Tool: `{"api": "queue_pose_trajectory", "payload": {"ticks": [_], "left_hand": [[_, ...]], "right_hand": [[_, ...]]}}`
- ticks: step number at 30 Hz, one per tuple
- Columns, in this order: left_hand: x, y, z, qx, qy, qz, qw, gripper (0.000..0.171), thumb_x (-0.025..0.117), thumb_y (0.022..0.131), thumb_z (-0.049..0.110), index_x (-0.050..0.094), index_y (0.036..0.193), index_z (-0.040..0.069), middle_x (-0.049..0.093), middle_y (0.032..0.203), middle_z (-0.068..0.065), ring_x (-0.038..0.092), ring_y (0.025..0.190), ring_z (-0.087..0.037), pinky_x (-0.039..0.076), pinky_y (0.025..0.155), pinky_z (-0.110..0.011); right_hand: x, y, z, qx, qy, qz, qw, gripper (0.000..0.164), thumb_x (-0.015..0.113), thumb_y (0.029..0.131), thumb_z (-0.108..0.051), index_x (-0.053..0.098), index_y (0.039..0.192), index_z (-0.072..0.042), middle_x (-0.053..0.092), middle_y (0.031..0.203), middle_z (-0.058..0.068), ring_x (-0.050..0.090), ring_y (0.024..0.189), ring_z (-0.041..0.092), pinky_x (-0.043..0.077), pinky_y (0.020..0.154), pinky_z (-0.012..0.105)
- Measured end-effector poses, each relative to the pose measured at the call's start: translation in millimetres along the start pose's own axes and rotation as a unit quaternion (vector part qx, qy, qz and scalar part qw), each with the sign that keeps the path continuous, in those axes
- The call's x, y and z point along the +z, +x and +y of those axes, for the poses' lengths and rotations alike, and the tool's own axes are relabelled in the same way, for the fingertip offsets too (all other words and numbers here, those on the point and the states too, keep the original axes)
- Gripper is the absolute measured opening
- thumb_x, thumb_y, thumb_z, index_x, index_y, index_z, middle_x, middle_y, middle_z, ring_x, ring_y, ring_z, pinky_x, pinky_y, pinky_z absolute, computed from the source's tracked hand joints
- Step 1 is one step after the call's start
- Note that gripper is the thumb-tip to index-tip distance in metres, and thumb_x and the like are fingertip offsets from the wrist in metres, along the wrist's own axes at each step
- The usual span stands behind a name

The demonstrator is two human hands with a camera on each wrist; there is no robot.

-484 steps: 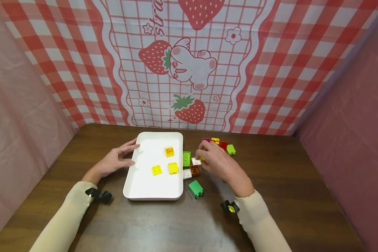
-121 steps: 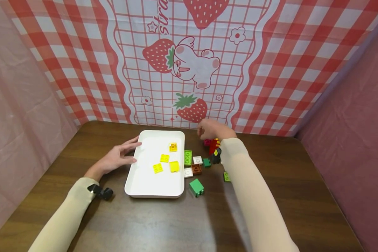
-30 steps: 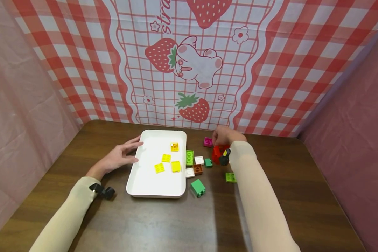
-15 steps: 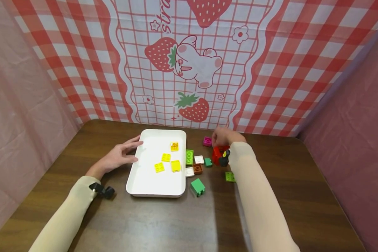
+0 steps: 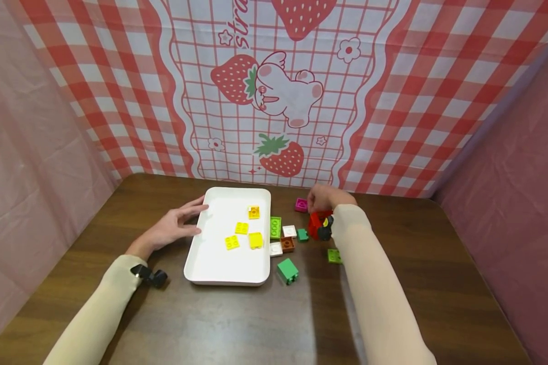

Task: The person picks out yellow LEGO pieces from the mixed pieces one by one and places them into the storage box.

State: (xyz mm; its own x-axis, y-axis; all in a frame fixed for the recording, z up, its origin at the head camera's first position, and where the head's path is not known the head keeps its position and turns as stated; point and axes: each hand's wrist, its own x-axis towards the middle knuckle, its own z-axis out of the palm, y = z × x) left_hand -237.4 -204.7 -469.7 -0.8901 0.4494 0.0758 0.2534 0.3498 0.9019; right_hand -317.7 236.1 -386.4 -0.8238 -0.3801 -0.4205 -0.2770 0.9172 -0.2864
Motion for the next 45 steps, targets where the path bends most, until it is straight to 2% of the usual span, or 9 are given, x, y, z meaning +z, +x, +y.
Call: {"api": "queue_pose_trajectory", "payload": {"ticks": [7, 13, 21, 32, 41, 45], "left_hand": [[-1.0, 1.1, -1.7, -0.004, 0.000, 0.000, 1.0000, 0.070, 0.079, 0.086, 0.017, 0.049, 0.149, 0.013, 0.020, 0.169, 0.002, 0.024, 0.151, -0.029, 0.042, 0.111, -0.056], [-0.1, 0.6, -1.3, -0.002, -0.001, -0.001, 1.0000, 0.069, 0.078, 0.087, 0.016, 0.048, 0.149, 0.011, 0.019, 0.169, -0.001, 0.022, 0.152, -0.031, 0.040, 0.112, -0.058], [0.7, -0.9, 1.2, -0.002, -0.004, 0.002, 1.0000, 0.069, 0.078, 0.086, 0.015, 0.049, 0.149, 0.011, 0.020, 0.169, -0.003, 0.024, 0.151, -0.033, 0.042, 0.110, -0.058], [0.6, -1.6, 2.8, -0.007, -0.002, 0.004, 1.0000, 0.069, 0.077, 0.087, 0.015, 0.048, 0.149, 0.012, 0.019, 0.169, -0.003, 0.022, 0.152, -0.033, 0.039, 0.112, -0.059], [-0.1, -1.8, 3.4, -0.003, -0.005, 0.002, 1.0000, 0.069, 0.077, 0.087, 0.015, 0.048, 0.150, 0.011, 0.020, 0.169, -0.002, 0.022, 0.152, -0.032, 0.040, 0.112, -0.059], [0.9, -1.8, 2.9, -0.001, -0.004, 0.000, 1.0000, 0.069, 0.077, 0.087, 0.016, 0.048, 0.149, 0.011, 0.020, 0.169, -0.002, 0.020, 0.152, -0.032, 0.038, 0.113, -0.060]], "right_hand": [[-3, -2, -1, 0.008, 0.013, -0.011, 1.000, 0.007, 0.071, 0.090, -0.013, 0.076, 0.093, -0.010, 0.069, 0.090, 0.008, 0.060, 0.083, 0.024, 0.059, 0.072, 0.032], [-3, -2, 0, -0.008, -0.011, -0.001, 1.000, 0.007, 0.070, 0.090, -0.011, 0.076, 0.093, -0.009, 0.070, 0.090, 0.007, 0.059, 0.083, 0.024, 0.057, 0.075, 0.034], [-5, -3, -1, -0.018, -0.011, 0.003, 1.000, 0.008, 0.068, 0.089, -0.007, 0.076, 0.091, -0.008, 0.069, 0.086, 0.006, 0.059, 0.078, 0.022, 0.055, 0.072, 0.033], [-15, -9, -6, 0.019, 0.005, 0.004, 1.000, 0.008, 0.071, 0.089, -0.010, 0.073, 0.096, -0.009, 0.067, 0.092, 0.009, 0.059, 0.082, 0.025, 0.056, 0.069, 0.034], [-25, -16, -13, 0.023, 0.012, 0.008, 1.000, 0.008, 0.071, 0.090, -0.009, 0.073, 0.096, -0.006, 0.069, 0.096, 0.011, 0.060, 0.088, 0.029, 0.060, 0.080, 0.044], [-28, -16, -14, 0.023, 0.014, 0.008, 1.000, 0.009, 0.071, 0.090, -0.009, 0.073, 0.098, -0.005, 0.069, 0.096, 0.011, 0.060, 0.088, 0.029, 0.061, 0.080, 0.044]]}}
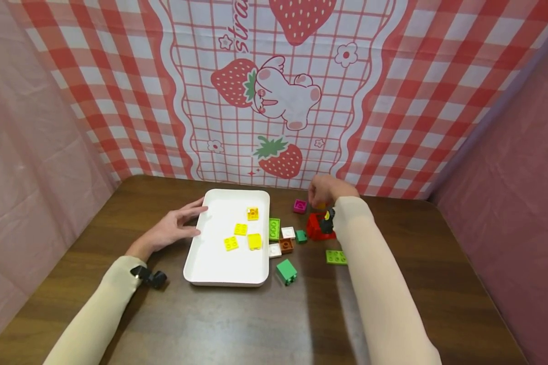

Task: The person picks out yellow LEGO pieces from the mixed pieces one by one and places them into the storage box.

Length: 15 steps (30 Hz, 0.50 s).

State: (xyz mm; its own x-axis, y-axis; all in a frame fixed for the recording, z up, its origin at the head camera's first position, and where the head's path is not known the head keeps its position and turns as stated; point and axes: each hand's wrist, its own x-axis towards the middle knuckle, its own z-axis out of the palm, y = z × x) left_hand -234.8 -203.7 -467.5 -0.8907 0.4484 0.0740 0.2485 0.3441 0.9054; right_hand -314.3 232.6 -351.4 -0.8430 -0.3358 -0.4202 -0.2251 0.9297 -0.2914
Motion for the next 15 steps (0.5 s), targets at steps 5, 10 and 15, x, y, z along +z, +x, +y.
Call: {"api": "queue_pose_trajectory", "payload": {"ticks": [5, 10, 15], "left_hand": [[1.1, 0.4, -1.1, -0.005, 0.005, 0.001, 1.0000, 0.069, 0.077, 0.087, 0.018, 0.048, 0.150, 0.013, 0.020, 0.169, 0.000, 0.019, 0.153, -0.030, 0.037, 0.114, -0.059], [0.9, -0.8, 0.3, 0.000, 0.001, -0.002, 1.0000, 0.069, 0.077, 0.087, 0.015, 0.048, 0.150, 0.011, 0.020, 0.169, -0.004, 0.019, 0.153, -0.033, 0.038, 0.113, -0.060], [0.6, -0.4, 1.1, 0.003, -0.002, -0.002, 1.0000, 0.069, 0.077, 0.088, 0.014, 0.047, 0.149, 0.009, 0.019, 0.169, -0.006, 0.020, 0.152, -0.034, 0.038, 0.113, -0.061]], "right_hand": [[-5, 0, -3, -0.008, -0.021, 0.004, 1.000, 0.009, 0.071, 0.091, -0.011, 0.075, 0.097, -0.005, 0.070, 0.092, 0.010, 0.060, 0.083, 0.026, 0.059, 0.073, 0.037], [-9, -3, -5, -0.011, -0.030, 0.014, 0.999, 0.011, 0.071, 0.090, -0.009, 0.075, 0.099, -0.005, 0.070, 0.096, 0.010, 0.059, 0.087, 0.027, 0.060, 0.077, 0.040], [-16, -6, -6, 0.000, -0.023, 0.020, 1.000, 0.011, 0.072, 0.090, -0.012, 0.073, 0.100, -0.008, 0.069, 0.100, 0.011, 0.061, 0.089, 0.028, 0.061, 0.081, 0.044]]}}
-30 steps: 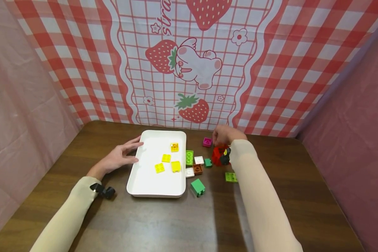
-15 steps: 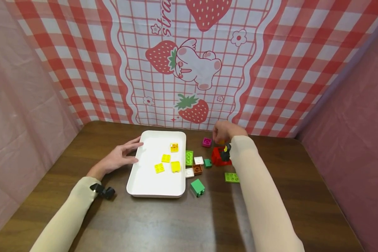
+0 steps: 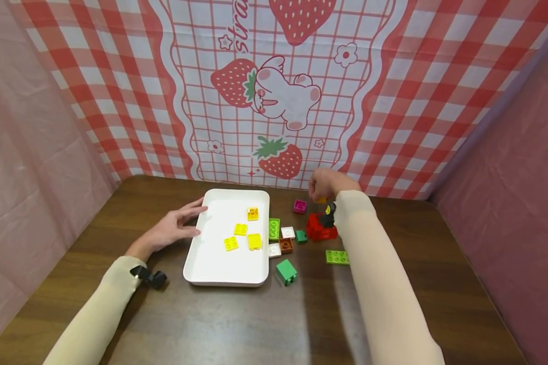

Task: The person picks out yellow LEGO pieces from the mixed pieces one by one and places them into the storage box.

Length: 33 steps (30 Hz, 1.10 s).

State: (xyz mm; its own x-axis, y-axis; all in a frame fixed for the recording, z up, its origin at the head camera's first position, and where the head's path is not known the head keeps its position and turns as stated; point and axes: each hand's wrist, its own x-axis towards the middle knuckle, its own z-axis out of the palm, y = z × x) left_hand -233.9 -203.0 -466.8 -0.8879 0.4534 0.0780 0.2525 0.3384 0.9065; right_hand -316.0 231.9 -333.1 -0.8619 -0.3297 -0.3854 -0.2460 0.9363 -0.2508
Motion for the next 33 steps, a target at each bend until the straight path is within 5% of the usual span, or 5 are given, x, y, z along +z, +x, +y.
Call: {"api": "queue_pose_trajectory", "payload": {"ticks": [11, 33], "left_hand": [[-0.5, 0.4, -0.9, -0.005, -0.001, 0.001, 1.0000, 0.069, 0.077, 0.087, 0.014, 0.047, 0.149, 0.010, 0.019, 0.170, -0.004, 0.022, 0.151, -0.033, 0.039, 0.112, -0.059], [-0.4, 0.4, -1.4, -0.001, -0.002, -0.001, 1.0000, 0.070, 0.077, 0.087, 0.013, 0.047, 0.149, 0.007, 0.018, 0.170, -0.007, 0.020, 0.152, -0.034, 0.038, 0.112, -0.062]], "right_hand": [[-7.9, 3.7, 1.1, -0.029, -0.040, 0.022, 0.999, 0.006, 0.071, 0.089, -0.008, 0.076, 0.093, -0.006, 0.071, 0.091, 0.009, 0.060, 0.075, 0.023, 0.056, 0.065, 0.030], [0.5, 8.6, -3.0, -0.033, -0.024, 0.004, 0.999, 0.007, 0.072, 0.089, -0.011, 0.075, 0.095, -0.008, 0.070, 0.095, 0.009, 0.060, 0.085, 0.027, 0.059, 0.073, 0.036]]}}
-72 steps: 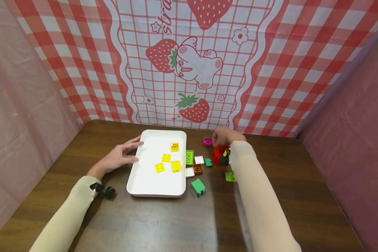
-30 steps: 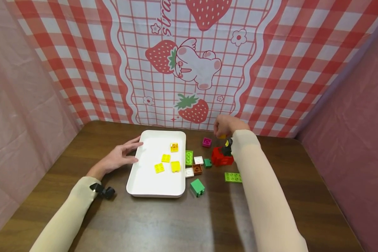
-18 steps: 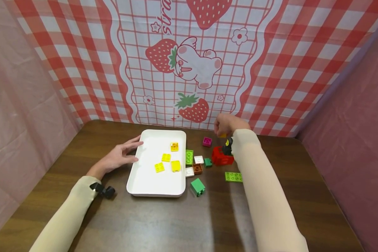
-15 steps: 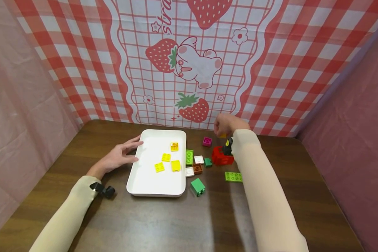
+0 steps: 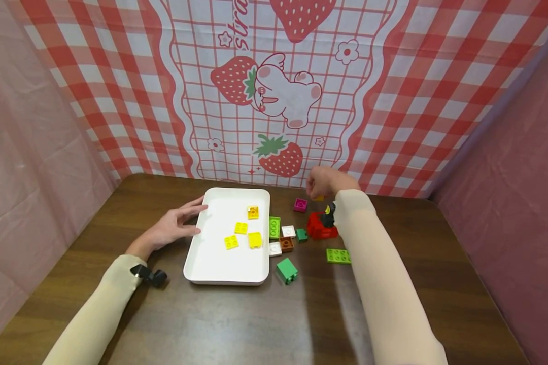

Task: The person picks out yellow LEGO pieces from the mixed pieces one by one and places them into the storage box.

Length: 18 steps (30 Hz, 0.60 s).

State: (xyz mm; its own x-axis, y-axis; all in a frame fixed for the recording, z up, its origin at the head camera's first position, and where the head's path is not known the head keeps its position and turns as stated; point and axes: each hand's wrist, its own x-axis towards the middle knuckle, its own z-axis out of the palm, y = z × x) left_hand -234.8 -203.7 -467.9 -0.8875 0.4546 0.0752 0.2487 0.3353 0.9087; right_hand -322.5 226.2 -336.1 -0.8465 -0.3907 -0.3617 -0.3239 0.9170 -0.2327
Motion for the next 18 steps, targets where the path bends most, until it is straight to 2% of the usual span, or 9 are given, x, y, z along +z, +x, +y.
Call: {"api": "queue_pose_trajectory", "payload": {"ticks": [3, 9, 15, 18], "left_hand": [[0.2, 0.2, 0.9, -0.003, 0.001, 0.000, 1.0000, 0.070, 0.077, 0.087, 0.014, 0.047, 0.150, 0.008, 0.018, 0.170, -0.005, 0.020, 0.152, -0.034, 0.038, 0.113, -0.061], [0.3, 0.6, 1.3, -0.003, 0.001, -0.001, 1.0000, 0.070, 0.077, 0.087, 0.015, 0.047, 0.149, 0.008, 0.018, 0.170, -0.005, 0.021, 0.152, -0.034, 0.038, 0.112, -0.061], [-0.1, 0.1, 1.0, 0.000, 0.001, -0.001, 1.0000, 0.070, 0.077, 0.087, 0.014, 0.047, 0.149, 0.008, 0.018, 0.170, -0.006, 0.021, 0.152, -0.034, 0.039, 0.112, -0.060], [0.0, -0.4, 0.8, 0.000, -0.002, -0.001, 1.0000, 0.069, 0.077, 0.087, 0.013, 0.047, 0.149, 0.009, 0.018, 0.170, -0.005, 0.020, 0.152, -0.033, 0.040, 0.112, -0.060]], "right_hand": [[0, 1, -2, 0.001, 0.001, -0.001, 1.000, 0.007, 0.072, 0.089, -0.012, 0.074, 0.095, -0.009, 0.069, 0.094, 0.009, 0.060, 0.083, 0.026, 0.059, 0.070, 0.034], [-3, 3, -7, -0.034, -0.036, 0.014, 0.999, 0.006, 0.072, 0.088, -0.009, 0.075, 0.094, -0.008, 0.070, 0.094, 0.008, 0.059, 0.083, 0.025, 0.059, 0.074, 0.036], [-3, 3, -13, -0.044, -0.040, 0.023, 0.998, 0.006, 0.073, 0.087, -0.008, 0.074, 0.093, -0.009, 0.070, 0.095, 0.008, 0.059, 0.085, 0.025, 0.060, 0.077, 0.039], [-2, 3, -17, -0.051, -0.036, 0.023, 0.998, 0.004, 0.074, 0.087, -0.008, 0.075, 0.090, -0.009, 0.070, 0.092, 0.007, 0.059, 0.084, 0.025, 0.059, 0.074, 0.037]]}}
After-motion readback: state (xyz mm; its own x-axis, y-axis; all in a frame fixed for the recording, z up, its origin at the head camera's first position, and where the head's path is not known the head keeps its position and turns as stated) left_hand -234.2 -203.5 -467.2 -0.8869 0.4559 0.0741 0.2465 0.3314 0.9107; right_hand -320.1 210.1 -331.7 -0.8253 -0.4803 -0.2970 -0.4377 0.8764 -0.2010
